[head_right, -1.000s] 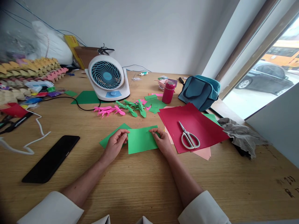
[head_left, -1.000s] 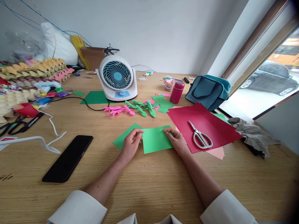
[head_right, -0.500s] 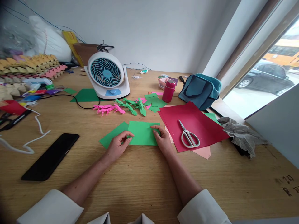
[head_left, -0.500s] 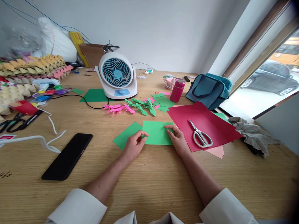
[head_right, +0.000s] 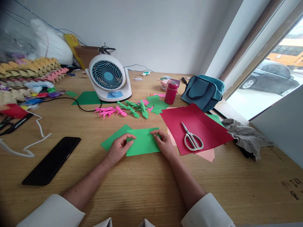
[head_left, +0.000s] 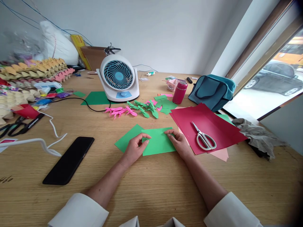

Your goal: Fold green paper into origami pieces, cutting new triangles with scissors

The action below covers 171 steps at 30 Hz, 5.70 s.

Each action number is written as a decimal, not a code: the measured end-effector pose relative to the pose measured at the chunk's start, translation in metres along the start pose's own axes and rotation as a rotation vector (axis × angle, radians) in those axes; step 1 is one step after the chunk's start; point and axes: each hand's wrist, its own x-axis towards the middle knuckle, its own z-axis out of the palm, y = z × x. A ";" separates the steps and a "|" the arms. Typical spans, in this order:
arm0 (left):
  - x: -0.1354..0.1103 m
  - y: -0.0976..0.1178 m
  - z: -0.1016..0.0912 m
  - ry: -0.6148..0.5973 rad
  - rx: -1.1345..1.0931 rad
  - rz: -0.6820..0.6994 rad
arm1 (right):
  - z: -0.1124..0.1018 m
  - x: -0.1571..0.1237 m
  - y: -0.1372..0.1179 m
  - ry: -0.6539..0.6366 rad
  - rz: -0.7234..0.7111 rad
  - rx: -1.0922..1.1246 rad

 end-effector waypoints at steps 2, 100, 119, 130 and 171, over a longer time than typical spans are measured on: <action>0.001 0.001 0.000 0.010 -0.026 -0.018 | 0.000 0.000 0.000 -0.005 -0.007 -0.002; -0.012 0.008 0.002 0.120 0.243 0.271 | 0.012 -0.009 -0.010 -0.308 -0.079 0.205; -0.012 0.010 -0.004 0.062 0.457 0.547 | 0.001 -0.007 -0.014 -0.467 0.154 0.427; -0.007 0.015 -0.009 0.131 0.772 0.636 | 0.009 -0.007 -0.003 -0.351 -0.046 0.284; -0.013 0.008 0.005 -0.158 0.564 0.566 | -0.009 -0.003 -0.009 -0.564 -0.215 -0.143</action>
